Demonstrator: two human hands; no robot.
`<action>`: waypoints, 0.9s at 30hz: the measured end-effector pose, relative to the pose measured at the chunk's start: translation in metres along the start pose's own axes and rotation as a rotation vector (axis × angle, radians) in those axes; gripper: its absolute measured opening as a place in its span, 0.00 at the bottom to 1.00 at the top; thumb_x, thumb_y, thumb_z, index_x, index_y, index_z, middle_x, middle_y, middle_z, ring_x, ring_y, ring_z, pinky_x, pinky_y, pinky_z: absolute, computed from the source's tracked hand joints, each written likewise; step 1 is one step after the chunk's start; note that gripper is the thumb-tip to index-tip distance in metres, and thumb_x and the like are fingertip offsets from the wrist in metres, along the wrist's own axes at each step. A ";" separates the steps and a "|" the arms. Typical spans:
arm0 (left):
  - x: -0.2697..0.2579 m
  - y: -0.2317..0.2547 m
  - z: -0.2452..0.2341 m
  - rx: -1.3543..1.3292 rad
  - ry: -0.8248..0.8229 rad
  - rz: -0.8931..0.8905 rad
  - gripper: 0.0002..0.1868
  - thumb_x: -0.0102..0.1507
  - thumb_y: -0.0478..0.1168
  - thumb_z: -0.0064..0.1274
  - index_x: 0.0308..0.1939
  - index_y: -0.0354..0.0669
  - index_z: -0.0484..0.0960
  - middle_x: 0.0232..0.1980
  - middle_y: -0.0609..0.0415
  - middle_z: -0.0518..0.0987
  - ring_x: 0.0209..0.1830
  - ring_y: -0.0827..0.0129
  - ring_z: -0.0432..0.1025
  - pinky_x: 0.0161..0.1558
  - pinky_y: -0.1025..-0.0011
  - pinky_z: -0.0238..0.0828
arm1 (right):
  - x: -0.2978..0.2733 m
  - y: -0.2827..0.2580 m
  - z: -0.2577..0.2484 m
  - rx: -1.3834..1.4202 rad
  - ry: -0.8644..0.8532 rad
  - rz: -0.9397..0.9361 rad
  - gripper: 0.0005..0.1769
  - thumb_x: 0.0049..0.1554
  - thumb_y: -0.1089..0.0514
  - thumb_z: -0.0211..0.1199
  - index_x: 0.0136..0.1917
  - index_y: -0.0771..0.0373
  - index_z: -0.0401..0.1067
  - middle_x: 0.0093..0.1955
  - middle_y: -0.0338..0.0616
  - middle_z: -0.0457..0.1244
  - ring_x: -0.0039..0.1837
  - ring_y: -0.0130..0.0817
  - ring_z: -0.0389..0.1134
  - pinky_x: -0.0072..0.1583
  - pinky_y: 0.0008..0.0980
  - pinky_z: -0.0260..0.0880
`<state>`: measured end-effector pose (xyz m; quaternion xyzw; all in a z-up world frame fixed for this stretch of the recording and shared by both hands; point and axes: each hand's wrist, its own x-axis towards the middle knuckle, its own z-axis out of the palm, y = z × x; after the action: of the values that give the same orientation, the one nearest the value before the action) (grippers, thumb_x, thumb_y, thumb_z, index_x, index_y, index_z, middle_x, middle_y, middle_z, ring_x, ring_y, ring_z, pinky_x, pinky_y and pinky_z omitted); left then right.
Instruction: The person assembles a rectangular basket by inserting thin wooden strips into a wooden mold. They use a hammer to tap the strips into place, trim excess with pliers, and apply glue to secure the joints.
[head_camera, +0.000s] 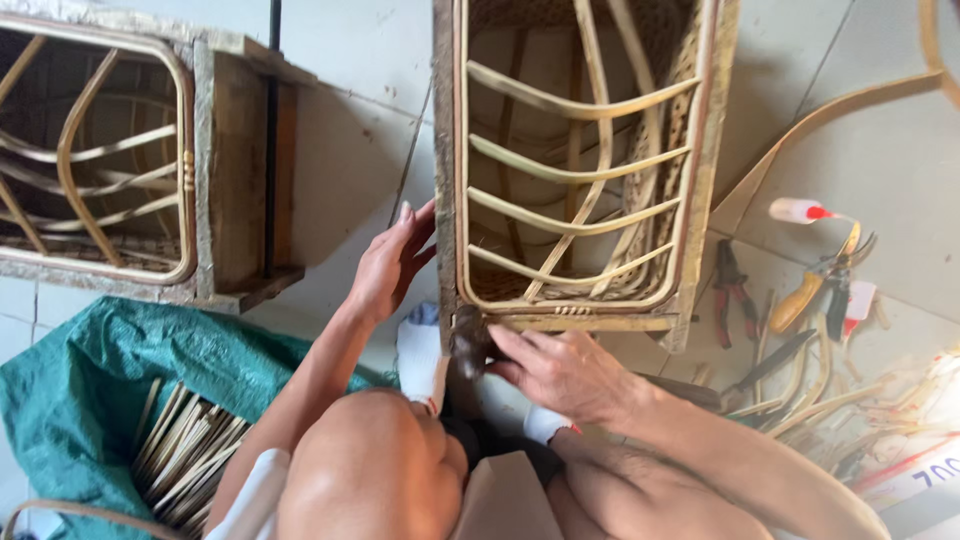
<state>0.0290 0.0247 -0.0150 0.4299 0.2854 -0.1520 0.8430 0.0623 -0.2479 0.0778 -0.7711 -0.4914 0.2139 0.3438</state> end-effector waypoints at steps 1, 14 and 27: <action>-0.002 -0.001 0.000 0.026 0.036 -0.002 0.34 0.72 0.59 0.33 0.75 0.42 0.65 0.78 0.55 0.66 0.78 0.66 0.58 0.75 0.59 0.53 | -0.005 -0.002 0.000 -0.007 0.021 -0.009 0.28 0.57 0.51 0.70 0.65 0.67 0.68 0.39 0.47 0.68 0.37 0.42 0.72 0.39 0.38 0.73; 0.004 -0.008 0.009 0.711 0.386 0.642 0.18 0.72 0.45 0.55 0.62 0.39 0.82 0.60 0.52 0.81 0.61 0.62 0.74 0.65 0.64 0.69 | -0.114 0.052 0.014 0.067 0.125 0.155 0.31 0.55 0.59 0.67 0.69 0.69 0.65 0.47 0.51 0.71 0.36 0.41 0.72 0.37 0.37 0.73; -0.040 0.001 0.054 1.572 -0.423 1.055 0.29 0.55 0.57 0.69 0.49 0.40 0.80 0.44 0.52 0.79 0.52 0.60 0.71 0.67 0.52 0.57 | -0.261 0.019 0.125 0.178 1.055 1.387 0.15 0.64 0.58 0.60 0.63 0.63 0.72 0.41 0.47 0.68 0.41 0.41 0.67 0.45 0.39 0.68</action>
<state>0.0171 -0.0185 0.0350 0.9072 -0.2847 0.0243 0.3087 -0.1208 -0.4496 -0.0220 -0.8648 0.3299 0.0277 0.3776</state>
